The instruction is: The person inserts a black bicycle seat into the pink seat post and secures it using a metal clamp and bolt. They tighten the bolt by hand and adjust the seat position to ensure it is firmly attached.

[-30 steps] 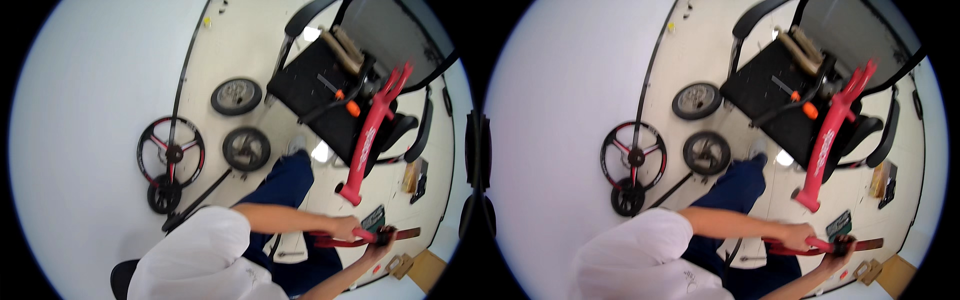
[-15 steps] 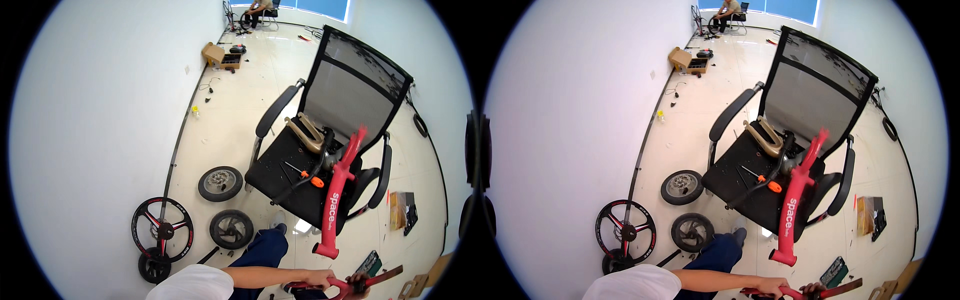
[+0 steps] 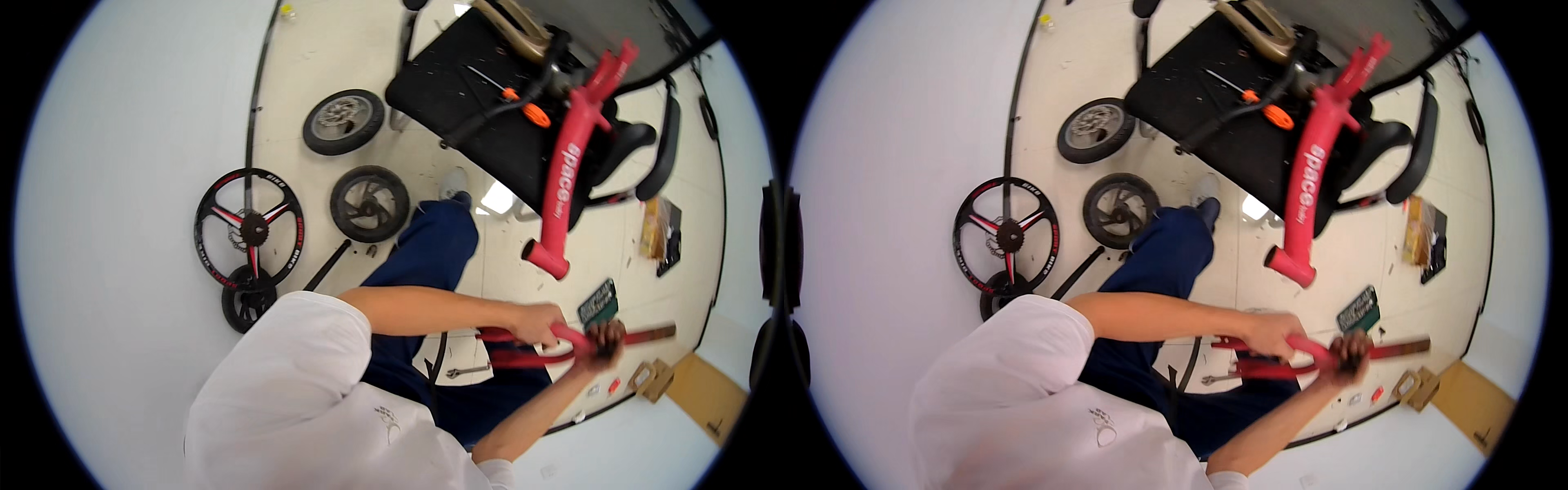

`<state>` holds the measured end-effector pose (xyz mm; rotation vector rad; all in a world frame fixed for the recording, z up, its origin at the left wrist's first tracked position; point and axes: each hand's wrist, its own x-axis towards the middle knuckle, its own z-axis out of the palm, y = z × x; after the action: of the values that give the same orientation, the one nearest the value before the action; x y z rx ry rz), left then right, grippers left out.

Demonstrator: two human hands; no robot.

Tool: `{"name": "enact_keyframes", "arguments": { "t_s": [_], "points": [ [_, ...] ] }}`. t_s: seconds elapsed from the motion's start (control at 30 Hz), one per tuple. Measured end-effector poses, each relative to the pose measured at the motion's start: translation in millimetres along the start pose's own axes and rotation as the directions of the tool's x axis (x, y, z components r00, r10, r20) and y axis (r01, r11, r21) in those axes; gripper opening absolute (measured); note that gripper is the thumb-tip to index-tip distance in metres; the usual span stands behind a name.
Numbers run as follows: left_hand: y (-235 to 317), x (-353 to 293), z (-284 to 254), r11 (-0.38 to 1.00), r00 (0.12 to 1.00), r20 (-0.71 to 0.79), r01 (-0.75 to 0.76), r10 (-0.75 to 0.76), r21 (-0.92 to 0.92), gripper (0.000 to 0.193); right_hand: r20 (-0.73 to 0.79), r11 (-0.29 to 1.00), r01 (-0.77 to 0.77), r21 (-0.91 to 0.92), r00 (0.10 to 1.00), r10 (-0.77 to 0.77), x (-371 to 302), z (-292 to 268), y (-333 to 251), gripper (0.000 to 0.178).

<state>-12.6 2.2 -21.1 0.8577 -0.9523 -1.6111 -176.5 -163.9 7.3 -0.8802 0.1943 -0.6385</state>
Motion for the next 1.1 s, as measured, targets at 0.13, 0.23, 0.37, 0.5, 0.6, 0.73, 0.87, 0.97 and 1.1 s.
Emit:
{"name": "enact_keyframes", "arguments": {
  "t_s": [0.13, 0.23, 0.37, 0.5, 0.6, 0.73, 0.87, 0.97, 1.1],
  "points": [
    [23.0, -3.0, -3.6, 0.997, 0.997, 0.028, -0.078, 0.078, -0.025, 0.014, 0.073, 0.955, 0.057, -0.291, 0.997, -0.038, -0.4, 14.8, -23.2, 0.086],
    [18.1, 4.5, -2.0, 0.919, 0.932, -0.224, -0.197, 0.283, 0.340, 0.020, -0.399, 0.840, -0.140, -0.524, 0.912, -0.097, 17.6, 71.0, -23.5, 0.075],
    [15.3, -0.6, 2.4, 0.786, 0.927, -0.238, -0.089, 0.290, 0.611, 0.026, -0.684, 0.789, -0.181, -0.586, 0.632, -0.363, 37.4, 77.2, 16.5, 0.027],
    [14.1, -8.2, -7.3, 0.939, 0.962, -0.212, -0.093, 0.170, 0.331, 0.024, -0.593, 0.875, -0.118, -0.469, 0.777, -0.213, 34.2, 62.9, 19.7, 0.015],
    [16.6, -7.3, -12.4, 0.993, 0.988, -0.127, -0.077, 0.088, 0.093, 0.022, -0.438, 0.917, -0.122, -0.379, 0.897, -0.061, 28.4, 63.3, 6.3, 0.018],
    [36.5, -7.8, -20.9, 0.994, 0.998, 0.048, 0.047, -0.042, -0.101, 0.021, 0.027, 0.992, -0.065, -0.108, 0.997, 0.068, 14.0, 21.5, -14.0, 0.064],
    [13.5, 1.2, -11.3, 0.990, 0.978, -0.157, -0.136, 0.140, 0.036, 0.019, -0.177, 0.913, -0.069, -0.403, 0.984, -0.004, 17.5, 43.1, -10.4, 0.091],
    [36.2, 2.0, -18.8, 0.992, 0.993, -0.117, -0.028, 0.014, -0.119, 0.023, -0.582, 0.809, -0.191, -0.556, 0.784, -0.215, -5.1, 0.7, -8.4, 0.054],
    [13.0, 13.6, -20.3, 0.987, 0.956, -0.244, -0.156, 0.160, 0.037, 0.031, -0.641, 0.932, -0.156, -0.327, 0.761, -0.098, -9.8, 14.1, -15.7, 0.042]
  ]
}}
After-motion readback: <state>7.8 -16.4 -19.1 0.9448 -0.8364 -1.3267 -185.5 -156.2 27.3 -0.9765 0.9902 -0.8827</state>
